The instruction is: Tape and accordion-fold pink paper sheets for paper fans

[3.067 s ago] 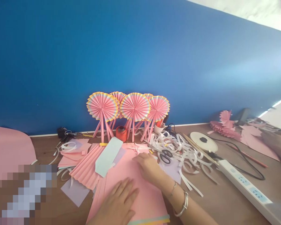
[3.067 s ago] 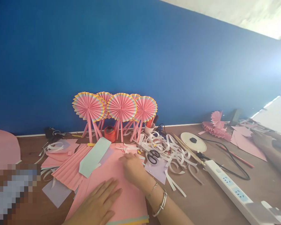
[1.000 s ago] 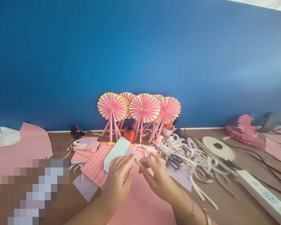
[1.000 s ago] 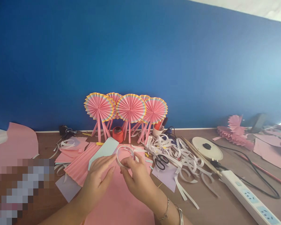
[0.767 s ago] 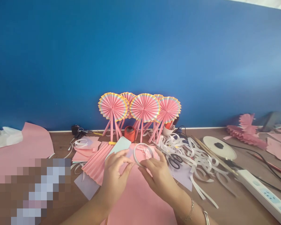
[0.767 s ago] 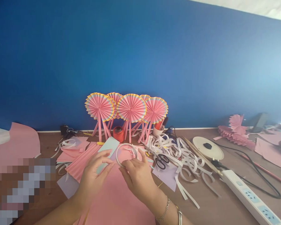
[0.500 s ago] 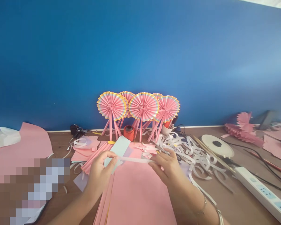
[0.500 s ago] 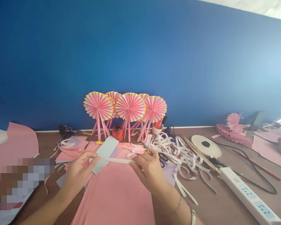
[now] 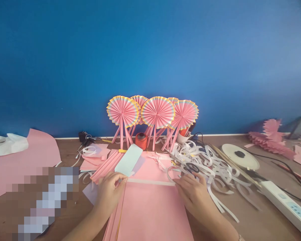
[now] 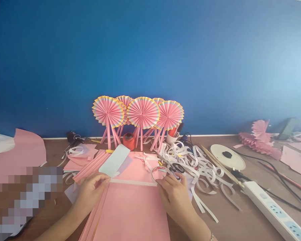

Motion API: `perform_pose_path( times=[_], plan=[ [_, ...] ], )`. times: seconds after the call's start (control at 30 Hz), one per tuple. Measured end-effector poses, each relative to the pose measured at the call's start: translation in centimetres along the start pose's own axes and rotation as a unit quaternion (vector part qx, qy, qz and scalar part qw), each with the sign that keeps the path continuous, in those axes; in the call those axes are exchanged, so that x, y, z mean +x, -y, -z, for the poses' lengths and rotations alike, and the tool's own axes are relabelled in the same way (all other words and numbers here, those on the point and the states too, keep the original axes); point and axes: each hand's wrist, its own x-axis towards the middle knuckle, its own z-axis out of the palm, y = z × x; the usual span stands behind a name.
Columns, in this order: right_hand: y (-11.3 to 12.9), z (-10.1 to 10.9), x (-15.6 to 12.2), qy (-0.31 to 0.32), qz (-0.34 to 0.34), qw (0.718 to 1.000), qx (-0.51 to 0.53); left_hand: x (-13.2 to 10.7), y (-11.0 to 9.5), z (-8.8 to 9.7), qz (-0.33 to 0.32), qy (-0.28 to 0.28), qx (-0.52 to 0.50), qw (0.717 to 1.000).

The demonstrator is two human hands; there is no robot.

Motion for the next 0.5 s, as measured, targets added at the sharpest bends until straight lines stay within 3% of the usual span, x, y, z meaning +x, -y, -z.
perform_pose_path(
  times=[0.5],
  plan=[
    [-0.95, -0.9, -0.98, 0.034, -0.029, 0.997, -0.057, -0.47, 0.1, -0.14, -0.018, 0.034, 0.106, 0.994]
  ],
)
